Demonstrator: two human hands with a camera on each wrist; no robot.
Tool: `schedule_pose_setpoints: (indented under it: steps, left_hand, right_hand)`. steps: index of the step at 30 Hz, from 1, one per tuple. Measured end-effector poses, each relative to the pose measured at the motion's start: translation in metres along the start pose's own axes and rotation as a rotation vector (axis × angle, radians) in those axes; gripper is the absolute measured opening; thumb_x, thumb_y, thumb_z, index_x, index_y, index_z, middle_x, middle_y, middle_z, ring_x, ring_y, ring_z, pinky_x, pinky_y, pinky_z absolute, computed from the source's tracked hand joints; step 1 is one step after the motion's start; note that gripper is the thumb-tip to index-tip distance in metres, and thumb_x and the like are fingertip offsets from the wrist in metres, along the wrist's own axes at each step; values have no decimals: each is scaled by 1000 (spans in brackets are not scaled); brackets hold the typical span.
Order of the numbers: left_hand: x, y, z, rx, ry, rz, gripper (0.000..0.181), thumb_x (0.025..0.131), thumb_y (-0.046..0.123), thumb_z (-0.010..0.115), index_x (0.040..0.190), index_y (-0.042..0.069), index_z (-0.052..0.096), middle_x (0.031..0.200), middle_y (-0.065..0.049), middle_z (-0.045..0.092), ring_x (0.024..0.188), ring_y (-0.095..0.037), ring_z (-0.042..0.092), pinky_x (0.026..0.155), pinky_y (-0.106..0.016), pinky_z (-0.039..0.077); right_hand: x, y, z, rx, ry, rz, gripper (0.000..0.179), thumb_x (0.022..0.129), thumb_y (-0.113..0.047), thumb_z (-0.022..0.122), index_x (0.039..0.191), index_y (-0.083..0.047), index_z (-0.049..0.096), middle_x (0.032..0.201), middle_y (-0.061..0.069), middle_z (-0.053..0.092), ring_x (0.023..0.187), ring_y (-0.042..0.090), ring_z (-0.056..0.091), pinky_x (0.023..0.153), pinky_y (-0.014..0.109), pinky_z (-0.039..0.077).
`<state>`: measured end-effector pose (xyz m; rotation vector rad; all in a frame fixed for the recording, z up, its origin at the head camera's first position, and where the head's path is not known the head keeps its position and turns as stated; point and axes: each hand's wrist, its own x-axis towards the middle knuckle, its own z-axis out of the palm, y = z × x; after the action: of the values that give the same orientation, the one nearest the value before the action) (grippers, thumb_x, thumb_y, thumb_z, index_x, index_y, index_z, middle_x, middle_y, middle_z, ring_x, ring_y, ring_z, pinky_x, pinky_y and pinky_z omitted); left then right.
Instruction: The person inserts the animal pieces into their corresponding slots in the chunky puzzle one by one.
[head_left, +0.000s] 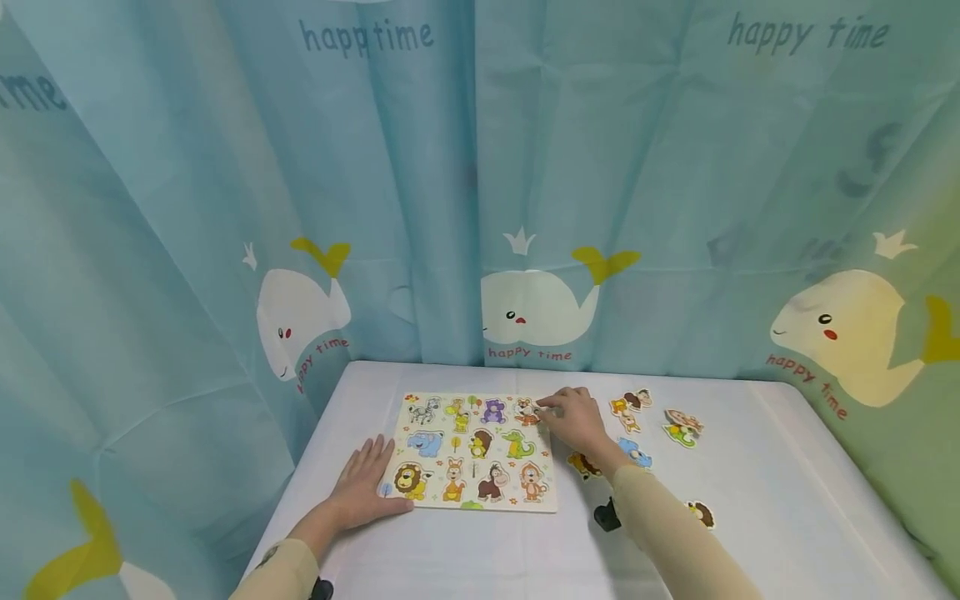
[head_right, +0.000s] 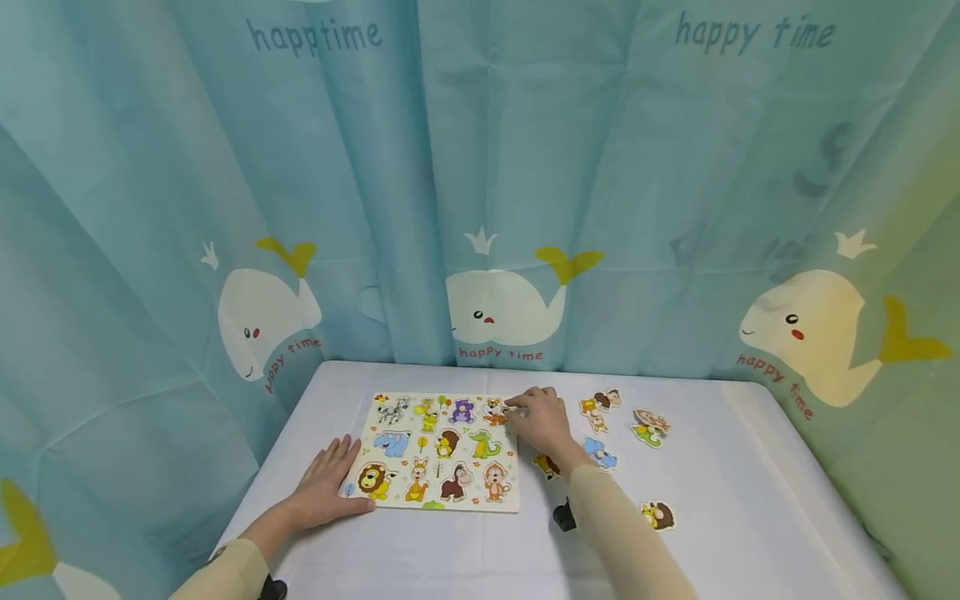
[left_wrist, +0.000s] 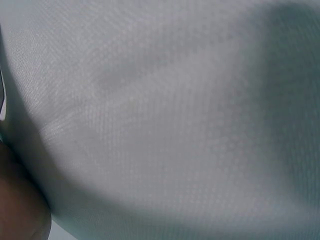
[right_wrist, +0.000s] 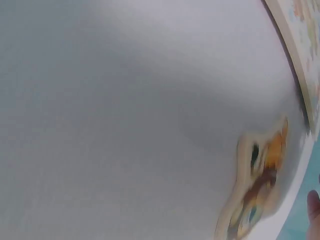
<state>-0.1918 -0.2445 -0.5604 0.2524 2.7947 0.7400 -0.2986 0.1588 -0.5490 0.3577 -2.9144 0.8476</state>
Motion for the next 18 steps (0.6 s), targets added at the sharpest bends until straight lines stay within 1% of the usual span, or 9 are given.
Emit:
schedule_pose_setpoints:
  steps: [5, 12, 15, 18]
  left_hand:
    - [-1, 0, -1, 13, -11, -12, 124, 76, 69, 76, 162, -1, 19, 169, -23, 8, 155, -43, -1, 125, -57, 0]
    - [-2, 1, -1, 18, -4, -3, 124, 76, 68, 76, 162, -2, 19, 169, -24, 9, 155, -44, -1, 125, -58, 1]
    - [-2, 1, -2, 16, -3, 5, 123, 77, 67, 76, 161, -2, 20, 168, -24, 10, 155, -44, 0, 125, -59, 1]
    - [-2, 1, -2, 20, -3, 8, 123, 77, 68, 76, 161, -3, 19, 168, -25, 9, 155, -44, 0, 124, -59, 1]
  right_hand:
    - [-9, 10, -17, 16, 25, 17, 27, 96, -31, 72, 119, -18, 78, 119, 7, 67, 121, 33, 48, 101, 57, 41]
    - [-22, 30, -42, 20, 58, 51, 27, 97, -27, 71, 120, -15, 78, 123, 11, 66, 122, 36, 49, 102, 60, 40]
    - [-28, 38, -50, 14, 64, 52, 27, 98, -26, 71, 121, -13, 77, 123, 11, 67, 124, 37, 48, 103, 61, 40]
    - [-34, 46, -58, 11, 72, 36, 27, 98, -26, 70, 121, -13, 77, 122, 12, 67, 123, 38, 49, 102, 62, 39]
